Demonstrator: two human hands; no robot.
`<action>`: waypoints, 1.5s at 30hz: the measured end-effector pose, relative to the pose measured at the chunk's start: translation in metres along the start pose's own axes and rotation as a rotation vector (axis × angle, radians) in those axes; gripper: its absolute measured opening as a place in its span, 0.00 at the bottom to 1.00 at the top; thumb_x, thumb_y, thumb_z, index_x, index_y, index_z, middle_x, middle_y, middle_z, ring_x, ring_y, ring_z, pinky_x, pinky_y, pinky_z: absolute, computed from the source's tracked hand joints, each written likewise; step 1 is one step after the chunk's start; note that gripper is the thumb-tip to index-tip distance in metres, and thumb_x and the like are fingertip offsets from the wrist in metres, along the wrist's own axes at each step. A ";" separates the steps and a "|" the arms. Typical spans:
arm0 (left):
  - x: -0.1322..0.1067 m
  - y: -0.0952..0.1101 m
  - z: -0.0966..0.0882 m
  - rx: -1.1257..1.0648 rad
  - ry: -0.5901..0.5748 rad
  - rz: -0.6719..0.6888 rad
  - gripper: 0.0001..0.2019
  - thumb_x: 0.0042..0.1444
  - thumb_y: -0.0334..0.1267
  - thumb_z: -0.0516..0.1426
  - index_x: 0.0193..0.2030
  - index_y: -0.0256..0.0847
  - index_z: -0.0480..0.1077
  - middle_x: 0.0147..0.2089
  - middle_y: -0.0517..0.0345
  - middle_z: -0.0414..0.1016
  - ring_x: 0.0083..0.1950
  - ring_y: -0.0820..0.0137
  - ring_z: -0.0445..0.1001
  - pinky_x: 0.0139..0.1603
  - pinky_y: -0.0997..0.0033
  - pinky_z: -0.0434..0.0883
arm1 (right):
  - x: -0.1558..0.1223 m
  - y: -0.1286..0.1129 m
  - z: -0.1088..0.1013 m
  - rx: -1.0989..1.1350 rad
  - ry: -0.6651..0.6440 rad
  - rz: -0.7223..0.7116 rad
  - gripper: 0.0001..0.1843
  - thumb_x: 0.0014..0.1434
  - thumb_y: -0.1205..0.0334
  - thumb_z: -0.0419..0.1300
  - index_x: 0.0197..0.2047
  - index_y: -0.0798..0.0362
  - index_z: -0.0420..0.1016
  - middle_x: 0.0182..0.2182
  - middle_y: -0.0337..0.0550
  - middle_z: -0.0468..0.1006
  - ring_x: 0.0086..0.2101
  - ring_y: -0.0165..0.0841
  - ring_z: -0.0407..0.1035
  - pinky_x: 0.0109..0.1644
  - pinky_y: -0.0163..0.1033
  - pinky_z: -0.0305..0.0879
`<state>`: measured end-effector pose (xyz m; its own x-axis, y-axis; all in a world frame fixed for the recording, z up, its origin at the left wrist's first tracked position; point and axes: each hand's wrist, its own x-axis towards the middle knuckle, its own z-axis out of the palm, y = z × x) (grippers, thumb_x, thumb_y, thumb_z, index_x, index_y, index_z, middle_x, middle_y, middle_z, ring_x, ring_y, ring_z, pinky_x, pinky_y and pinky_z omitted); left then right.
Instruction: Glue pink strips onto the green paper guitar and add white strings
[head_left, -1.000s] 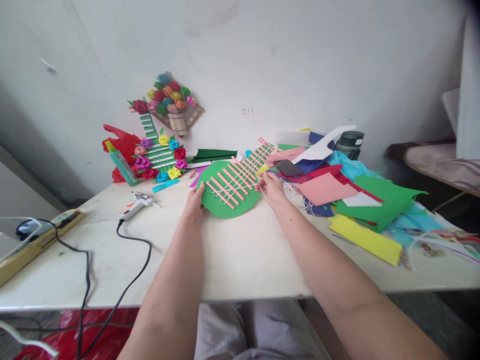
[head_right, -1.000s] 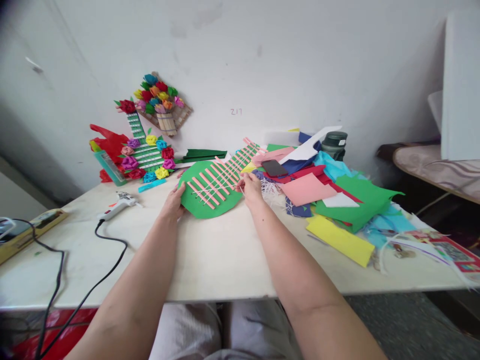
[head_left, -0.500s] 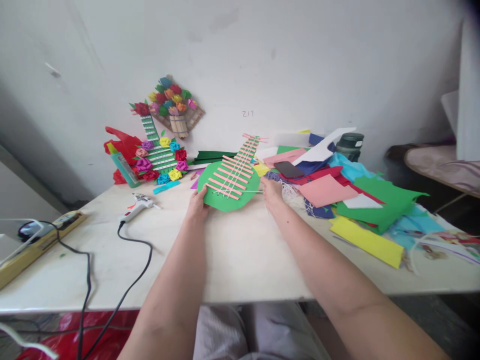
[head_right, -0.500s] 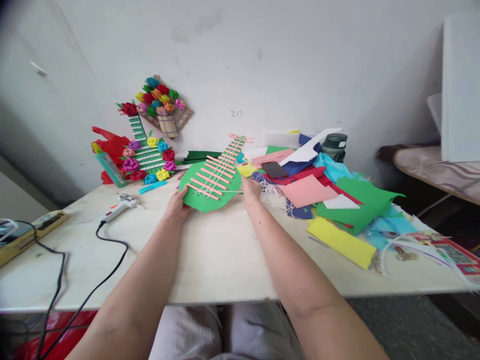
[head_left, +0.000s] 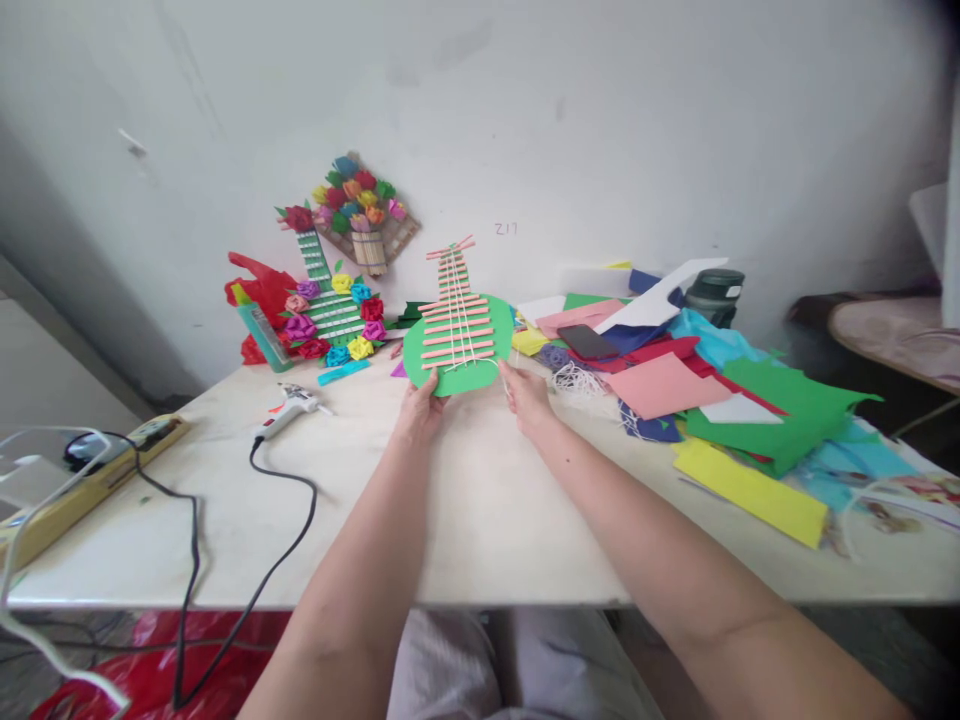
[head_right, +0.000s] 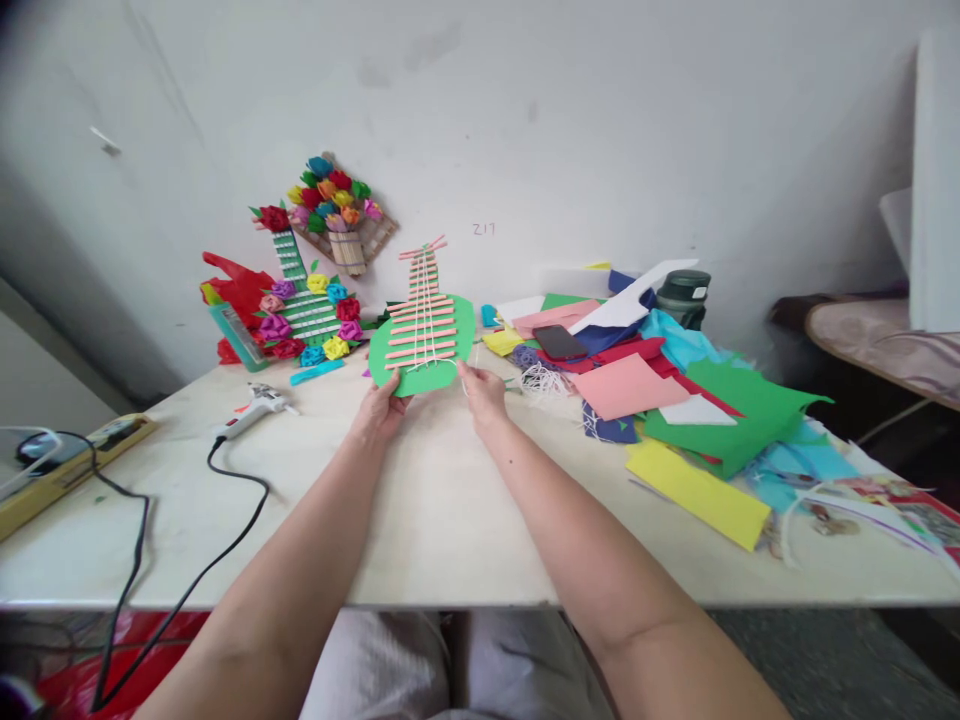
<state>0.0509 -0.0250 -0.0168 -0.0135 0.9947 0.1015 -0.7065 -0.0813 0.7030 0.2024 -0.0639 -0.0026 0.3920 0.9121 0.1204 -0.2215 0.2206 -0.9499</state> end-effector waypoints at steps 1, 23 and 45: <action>-0.001 -0.002 0.001 -0.019 -0.018 -0.015 0.16 0.49 0.25 0.56 0.44 0.42 0.67 0.41 0.58 0.75 0.40 0.70 0.74 0.45 0.65 0.72 | -0.004 0.000 0.003 0.013 -0.029 0.023 0.20 0.41 0.49 0.62 0.18 0.52 0.56 0.09 0.26 0.50 0.12 0.20 0.42 0.14 0.32 0.36; -0.001 0.027 -0.022 -0.230 0.055 -0.116 0.29 0.48 0.58 0.51 0.44 0.32 0.69 0.40 0.43 0.75 0.48 0.55 0.70 0.50 0.53 0.67 | 0.025 -0.012 -0.044 0.107 -0.329 0.132 0.14 0.36 0.62 0.62 0.21 0.53 0.56 0.09 0.24 0.49 0.11 0.17 0.39 0.15 0.28 0.30; 0.007 0.016 -0.007 -0.225 0.230 0.054 0.06 0.57 0.29 0.49 0.36 0.37 0.66 0.25 0.61 0.73 0.26 0.78 0.71 0.31 0.78 0.69 | 0.017 0.001 -0.026 -0.070 -0.181 0.138 0.19 0.38 0.49 0.65 0.21 0.53 0.63 0.08 0.26 0.51 0.11 0.19 0.41 0.13 0.30 0.32</action>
<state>0.0347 -0.0190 -0.0096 -0.1967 0.9794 -0.0449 -0.8389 -0.1444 0.5248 0.2316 -0.0568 -0.0093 0.1943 0.9804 0.0322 -0.1965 0.0710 -0.9779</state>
